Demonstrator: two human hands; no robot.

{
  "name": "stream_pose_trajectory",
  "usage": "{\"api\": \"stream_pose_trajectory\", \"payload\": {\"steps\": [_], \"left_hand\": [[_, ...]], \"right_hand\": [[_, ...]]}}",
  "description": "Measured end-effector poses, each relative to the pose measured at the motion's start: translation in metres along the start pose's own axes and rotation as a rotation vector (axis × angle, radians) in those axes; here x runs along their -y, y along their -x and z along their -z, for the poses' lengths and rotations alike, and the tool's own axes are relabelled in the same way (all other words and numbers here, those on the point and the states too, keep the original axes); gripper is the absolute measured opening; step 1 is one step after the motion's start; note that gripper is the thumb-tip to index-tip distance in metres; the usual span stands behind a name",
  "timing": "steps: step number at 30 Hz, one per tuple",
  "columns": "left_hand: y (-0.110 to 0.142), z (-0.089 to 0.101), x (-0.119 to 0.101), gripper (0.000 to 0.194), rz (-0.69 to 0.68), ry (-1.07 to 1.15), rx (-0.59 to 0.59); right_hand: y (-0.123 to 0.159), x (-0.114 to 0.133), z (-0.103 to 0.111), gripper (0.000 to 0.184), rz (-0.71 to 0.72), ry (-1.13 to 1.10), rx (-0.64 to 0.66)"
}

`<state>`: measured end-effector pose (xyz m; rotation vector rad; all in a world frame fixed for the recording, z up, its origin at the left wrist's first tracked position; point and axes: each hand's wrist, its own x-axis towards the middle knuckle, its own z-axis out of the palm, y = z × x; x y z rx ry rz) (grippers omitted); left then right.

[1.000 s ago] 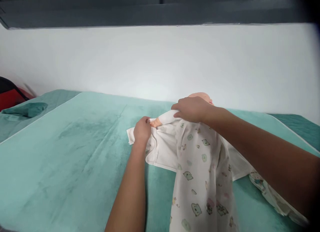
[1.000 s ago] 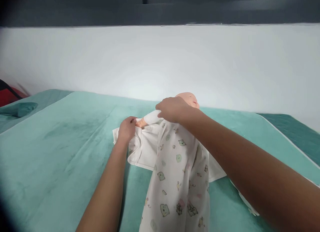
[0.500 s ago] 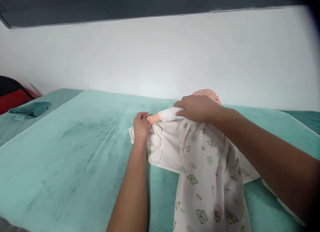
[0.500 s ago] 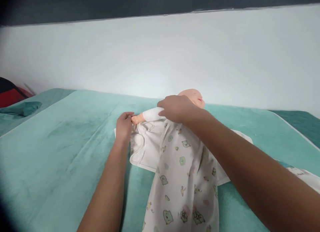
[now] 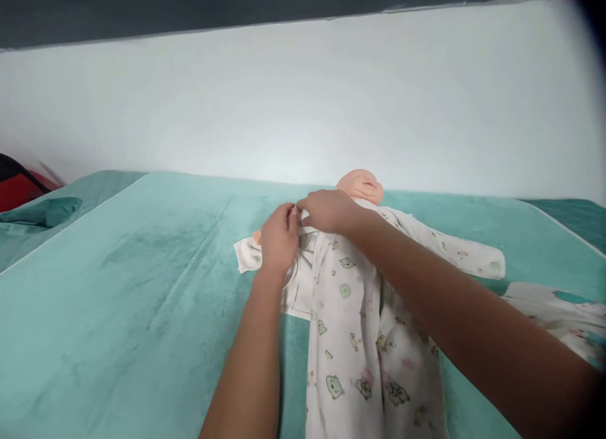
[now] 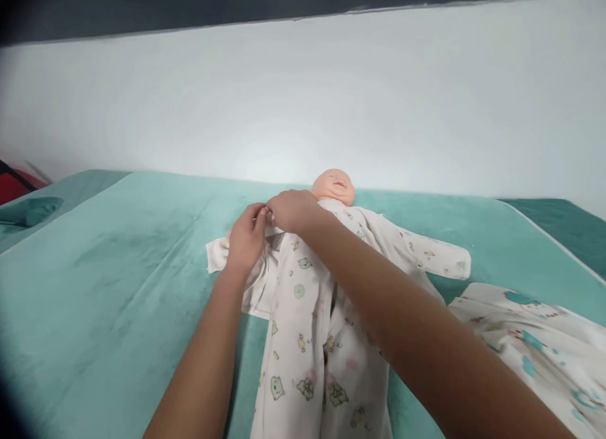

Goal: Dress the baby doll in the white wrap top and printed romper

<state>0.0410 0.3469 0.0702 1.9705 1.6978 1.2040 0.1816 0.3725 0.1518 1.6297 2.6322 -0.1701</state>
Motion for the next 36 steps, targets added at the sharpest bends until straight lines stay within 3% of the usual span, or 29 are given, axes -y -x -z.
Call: {"api": "stream_pose_trajectory", "payload": {"steps": [3, 5, 7, 10, 12, 15, 18, 22, 27, 29, 32, 36], "left_hand": [[0.003, -0.006, -0.006, 0.037, -0.041, -0.219, 0.131], [0.004, -0.008, -0.007, 0.04, -0.011, -0.295, 0.155], [0.003, -0.009, -0.007, 0.042, 0.018, -0.316, 0.164], [-0.001, -0.012, -0.006, 0.043, 0.052, -0.284, 0.163], [-0.003, -0.013, -0.008, 0.043, 0.088, -0.238, 0.149], [0.0, -0.012, -0.021, 0.038, 0.12, -0.082, 0.045], [0.011, -0.008, -0.052, 0.036, 0.021, 0.108, -0.023], [0.024, -0.016, -0.115, 0.03, -0.319, 0.081, 0.218], [0.018, -0.059, -0.177, 0.026, -0.619, -0.488, 0.656], [0.012, -0.08, -0.189, 0.023, -0.651, -0.649, 0.746], [0.005, -0.105, -0.195, 0.035, -0.64, -0.716, 0.752], [-0.002, -0.121, -0.197, 0.047, -0.556, -0.804, 0.818]], "right_hand": [[0.033, -0.022, -0.008, 0.033, -0.099, -0.267, -0.265], [0.067, -0.046, -0.027, 0.038, -0.213, -0.422, -0.493], [0.104, -0.073, -0.056, 0.043, -0.329, -0.478, -0.622], [0.147, -0.105, -0.096, 0.045, -0.434, -0.34, -0.619], [0.159, -0.115, -0.111, 0.047, -0.49, -0.262, -0.61], [0.157, -0.116, -0.114, 0.048, -0.571, -0.222, -0.622], [0.149, -0.113, -0.107, 0.048, -0.681, -0.224, -0.63], [0.147, -0.118, -0.105, 0.043, -0.784, -0.224, -0.562], [0.151, -0.125, -0.104, 0.037, -0.784, -0.242, -0.512], [0.151, -0.126, -0.103, 0.039, -0.791, -0.271, -0.521], [0.15, -0.126, -0.101, 0.041, -0.803, -0.307, -0.543], [0.149, -0.127, -0.099, 0.041, -0.817, -0.347, -0.531]]}}
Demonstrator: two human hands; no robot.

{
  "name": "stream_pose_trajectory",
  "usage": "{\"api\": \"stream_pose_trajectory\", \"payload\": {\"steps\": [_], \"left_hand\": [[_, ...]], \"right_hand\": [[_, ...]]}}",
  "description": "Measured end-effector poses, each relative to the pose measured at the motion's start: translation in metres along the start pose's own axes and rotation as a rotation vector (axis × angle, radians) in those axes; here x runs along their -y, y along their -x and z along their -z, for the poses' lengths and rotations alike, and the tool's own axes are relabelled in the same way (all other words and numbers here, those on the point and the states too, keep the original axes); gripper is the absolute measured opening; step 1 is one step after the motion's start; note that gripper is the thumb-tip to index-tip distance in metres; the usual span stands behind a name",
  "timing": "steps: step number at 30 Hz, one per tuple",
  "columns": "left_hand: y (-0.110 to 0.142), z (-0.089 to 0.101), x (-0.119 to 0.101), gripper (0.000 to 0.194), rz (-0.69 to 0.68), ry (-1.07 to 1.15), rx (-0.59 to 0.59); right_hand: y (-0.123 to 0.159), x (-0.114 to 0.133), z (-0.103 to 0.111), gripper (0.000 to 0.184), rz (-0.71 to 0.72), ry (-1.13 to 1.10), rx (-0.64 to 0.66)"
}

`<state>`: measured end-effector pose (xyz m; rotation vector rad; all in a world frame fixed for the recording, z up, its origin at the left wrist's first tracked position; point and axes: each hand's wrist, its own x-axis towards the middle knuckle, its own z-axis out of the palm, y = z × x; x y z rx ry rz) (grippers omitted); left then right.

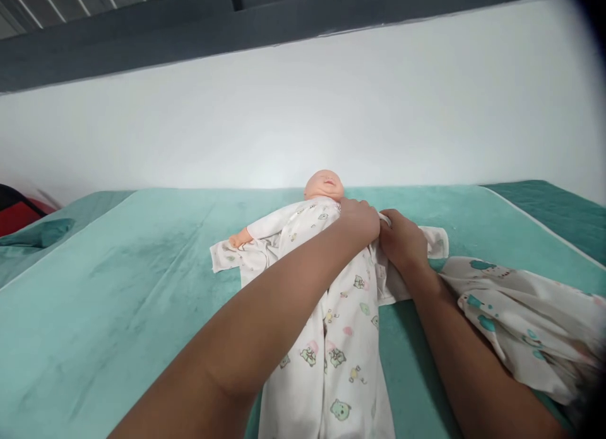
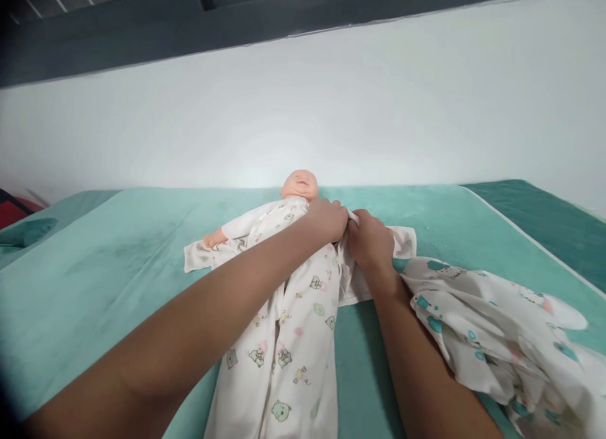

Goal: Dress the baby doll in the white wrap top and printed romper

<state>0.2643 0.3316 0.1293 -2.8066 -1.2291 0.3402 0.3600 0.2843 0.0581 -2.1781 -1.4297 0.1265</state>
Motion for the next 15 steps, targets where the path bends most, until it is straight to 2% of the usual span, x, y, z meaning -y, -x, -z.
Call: {"api": "stream_pose_trajectory", "payload": {"steps": [3, 6, 10, 15], "left_hand": [[-0.004, 0.003, 0.004, 0.047, 0.019, -0.014, 0.101], [-0.004, 0.009, 0.016, 0.04, 0.03, -0.02, 0.112], [0.0, 0.009, 0.03, 0.044, 0.076, -0.056, 0.14], [-0.002, -0.004, 0.02, 0.043, -0.014, -0.095, 0.102]], "right_hand": [[-0.002, -0.002, 0.002, 0.042, -0.027, -0.004, 0.052], [-0.003, -0.006, 0.003, 0.043, -0.075, 0.002, 0.08], [-0.004, -0.013, -0.002, 0.041, -0.103, -0.039, 0.069], [-0.005, -0.018, -0.009, 0.04, -0.089, -0.161, 0.048]]}}
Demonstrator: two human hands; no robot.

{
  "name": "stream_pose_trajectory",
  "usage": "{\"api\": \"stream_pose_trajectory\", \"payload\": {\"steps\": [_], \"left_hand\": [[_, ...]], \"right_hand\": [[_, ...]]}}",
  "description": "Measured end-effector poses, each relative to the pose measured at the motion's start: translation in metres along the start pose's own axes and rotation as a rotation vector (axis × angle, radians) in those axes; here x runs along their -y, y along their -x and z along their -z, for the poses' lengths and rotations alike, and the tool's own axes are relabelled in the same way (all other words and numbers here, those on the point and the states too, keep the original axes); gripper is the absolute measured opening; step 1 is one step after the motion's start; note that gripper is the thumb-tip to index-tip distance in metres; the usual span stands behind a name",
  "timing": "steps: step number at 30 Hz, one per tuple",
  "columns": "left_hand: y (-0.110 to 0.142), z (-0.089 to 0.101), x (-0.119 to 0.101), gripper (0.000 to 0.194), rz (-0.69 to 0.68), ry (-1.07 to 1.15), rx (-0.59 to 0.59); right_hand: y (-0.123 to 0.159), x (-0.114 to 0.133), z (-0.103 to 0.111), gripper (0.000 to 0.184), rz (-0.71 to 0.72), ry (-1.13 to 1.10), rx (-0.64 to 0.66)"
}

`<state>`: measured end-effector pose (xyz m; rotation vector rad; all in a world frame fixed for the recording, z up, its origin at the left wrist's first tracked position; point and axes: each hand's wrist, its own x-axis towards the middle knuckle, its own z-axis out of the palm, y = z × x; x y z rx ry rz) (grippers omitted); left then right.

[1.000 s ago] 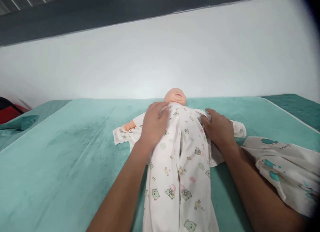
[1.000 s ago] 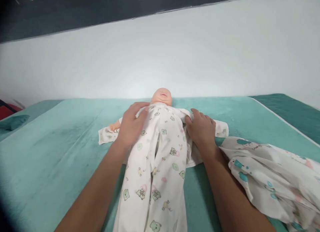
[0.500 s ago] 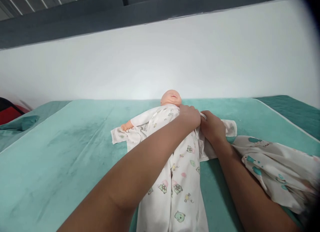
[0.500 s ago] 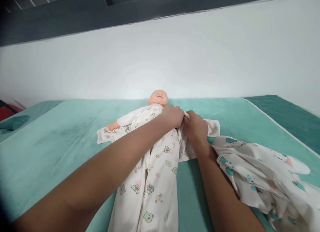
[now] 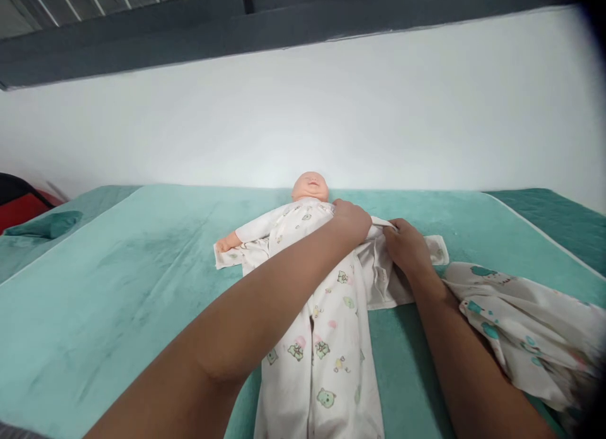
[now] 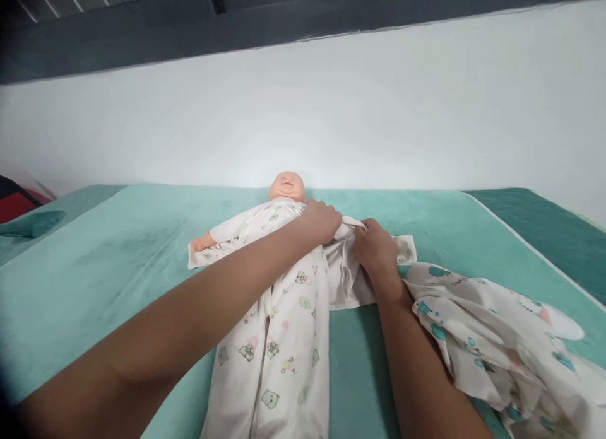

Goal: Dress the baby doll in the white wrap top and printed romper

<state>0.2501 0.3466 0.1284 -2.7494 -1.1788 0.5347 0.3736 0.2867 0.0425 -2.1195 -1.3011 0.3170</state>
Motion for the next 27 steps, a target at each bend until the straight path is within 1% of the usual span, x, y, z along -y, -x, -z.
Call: {"api": "stream_pose_trajectory", "payload": {"steps": [3, 5, 7, 11, 14, 16, 19, 22, 24, 26, 27], "left_hand": [[-0.003, -0.003, -0.006, 0.042, -0.033, -0.034, -0.012], [0.0, 0.0, -0.004, 0.042, -0.039, -0.046, -0.028], [0.007, 0.007, 0.003, 0.041, -0.037, -0.044, -0.065], [0.027, 0.026, 0.021, 0.039, -0.002, -0.039, -0.163], [0.039, 0.038, 0.034, 0.038, 0.038, -0.029, -0.216], [0.042, 0.04, 0.039, 0.038, 0.074, -0.002, -0.238], [0.037, 0.033, 0.036, 0.036, 0.079, 0.047, -0.238], [0.031, 0.018, 0.022, 0.033, 0.035, 0.085, -0.207], [0.033, 0.01, 0.013, 0.031, 0.006, 0.121, -0.2], [0.044, 0.003, 0.011, 0.028, -0.006, 0.183, -0.253], [0.053, 0.0, 0.014, 0.027, 0.004, 0.235, -0.308]], "right_hand": [[-0.001, -0.002, -0.001, 0.037, -0.002, -0.121, -0.05], [-0.002, -0.004, -0.002, 0.038, -0.028, -0.198, -0.089], [-0.002, -0.006, -0.002, 0.039, -0.056, -0.279, -0.117], [-0.004, -0.011, -0.003, 0.036, -0.082, -0.484, -0.159], [-0.003, -0.014, -0.001, 0.035, -0.111, -0.61, -0.159], [-0.001, -0.013, 0.001, 0.039, -0.122, -0.677, -0.143], [0.003, -0.011, 0.004, 0.049, -0.096, -0.874, -0.103], [0.005, -0.012, 0.008, 0.058, -0.101, -1.105, -0.132], [0.004, -0.014, 0.01, 0.059, -0.129, -1.154, -0.208], [0.004, -0.014, 0.013, 0.056, -0.108, -1.067, -0.342], [0.005, -0.012, 0.015, 0.054, -0.07, -0.979, -0.424]]}}
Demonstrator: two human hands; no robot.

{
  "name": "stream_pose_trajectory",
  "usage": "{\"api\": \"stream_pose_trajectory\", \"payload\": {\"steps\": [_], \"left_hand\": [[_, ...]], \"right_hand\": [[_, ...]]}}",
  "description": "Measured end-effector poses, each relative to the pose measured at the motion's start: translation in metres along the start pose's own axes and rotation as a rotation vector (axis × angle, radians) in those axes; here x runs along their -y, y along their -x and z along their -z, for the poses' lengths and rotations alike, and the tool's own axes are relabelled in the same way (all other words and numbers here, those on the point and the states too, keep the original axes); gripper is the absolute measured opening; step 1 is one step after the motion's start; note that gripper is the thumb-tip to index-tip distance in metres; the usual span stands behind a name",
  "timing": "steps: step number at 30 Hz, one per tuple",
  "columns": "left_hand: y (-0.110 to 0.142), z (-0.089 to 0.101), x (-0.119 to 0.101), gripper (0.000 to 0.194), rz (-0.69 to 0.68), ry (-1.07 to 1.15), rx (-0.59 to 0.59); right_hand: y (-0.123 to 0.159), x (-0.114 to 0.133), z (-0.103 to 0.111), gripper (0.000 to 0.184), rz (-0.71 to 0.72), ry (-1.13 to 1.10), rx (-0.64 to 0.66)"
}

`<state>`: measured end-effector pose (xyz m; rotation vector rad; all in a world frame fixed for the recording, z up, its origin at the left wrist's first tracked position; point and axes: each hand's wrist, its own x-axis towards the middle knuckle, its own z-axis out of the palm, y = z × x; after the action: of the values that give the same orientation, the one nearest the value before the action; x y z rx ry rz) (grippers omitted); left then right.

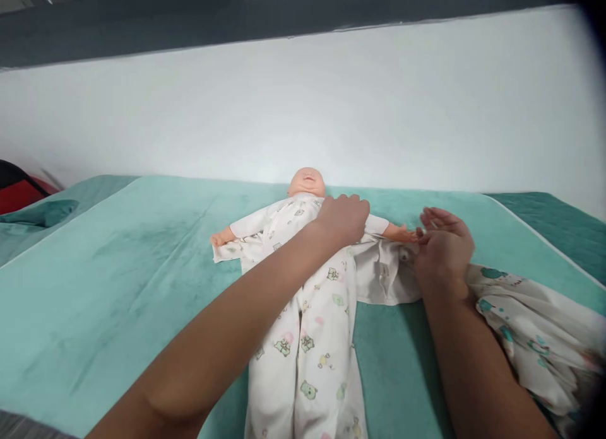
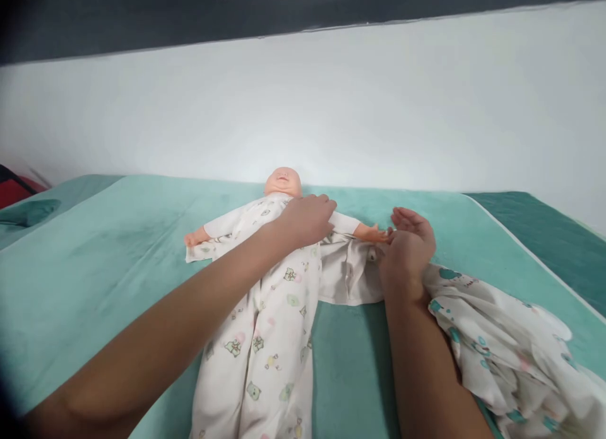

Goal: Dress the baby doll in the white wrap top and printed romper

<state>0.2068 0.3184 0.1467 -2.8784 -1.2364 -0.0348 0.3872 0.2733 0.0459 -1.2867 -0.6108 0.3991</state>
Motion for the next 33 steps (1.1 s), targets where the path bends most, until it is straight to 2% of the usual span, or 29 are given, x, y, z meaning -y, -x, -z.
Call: {"api": "stream_pose_trajectory", "payload": {"steps": [2, 3, 4, 6, 9, 11, 13, 16, 20, 23, 28, 30, 33], "left_hand": [[0.023, 0.001, 0.014, 0.03, 0.074, 0.146, -0.165], [0.036, 0.001, 0.024, 0.031, 0.122, 0.24, -0.264], [0.049, -0.001, 0.035, 0.03, 0.179, 0.327, -0.367], [0.072, -0.011, 0.056, 0.03, 0.314, 0.506, -0.52], [0.093, -0.031, 0.076, 0.035, 0.46, 0.759, -0.584], [0.096, -0.042, 0.079, 0.037, 0.482, 0.84, -0.575], [0.095, -0.049, 0.077, 0.036, 0.448, 0.845, -0.577], [0.091, -0.052, 0.071, 0.03, 0.376, 0.765, -0.642], [0.092, -0.052, 0.064, 0.013, 0.244, 0.581, -0.738], [0.094, -0.054, 0.059, 0.018, 0.159, 0.433, -0.734], [0.097, -0.059, 0.053, 0.031, 0.219, 0.31, -0.833], [0.099, -0.06, 0.051, 0.036, 0.246, 0.283, -0.859], [0.103, -0.059, 0.052, 0.041, 0.339, 0.288, -0.831]], "right_hand": [[0.006, 0.006, -0.004, 0.048, 0.199, 0.147, -0.04], [0.011, 0.009, -0.008, 0.044, 0.278, 0.195, -0.007], [0.017, 0.012, -0.014, 0.04, 0.33, 0.223, 0.062], [0.033, 0.018, -0.026, 0.033, 0.36, 0.26, 0.285], [0.054, 0.02, -0.045, 0.034, 0.344, 0.353, 0.595], [0.062, 0.019, -0.053, 0.039, 0.347, 0.406, 0.705], [0.065, 0.019, -0.057, 0.042, 0.322, 0.434, 0.769], [0.066, 0.02, -0.06, 0.044, 0.272, 0.444, 0.811], [0.066, 0.02, -0.059, 0.046, 0.307, 0.428, 0.822], [0.068, 0.019, -0.059, 0.04, 0.385, 0.373, 0.811], [0.075, 0.023, -0.062, 0.019, 0.459, 0.26, 0.75], [0.079, 0.028, -0.061, 0.023, 0.433, 0.269, 0.718], [0.081, 0.032, -0.057, 0.041, 0.331, 0.281, 0.697]]}}
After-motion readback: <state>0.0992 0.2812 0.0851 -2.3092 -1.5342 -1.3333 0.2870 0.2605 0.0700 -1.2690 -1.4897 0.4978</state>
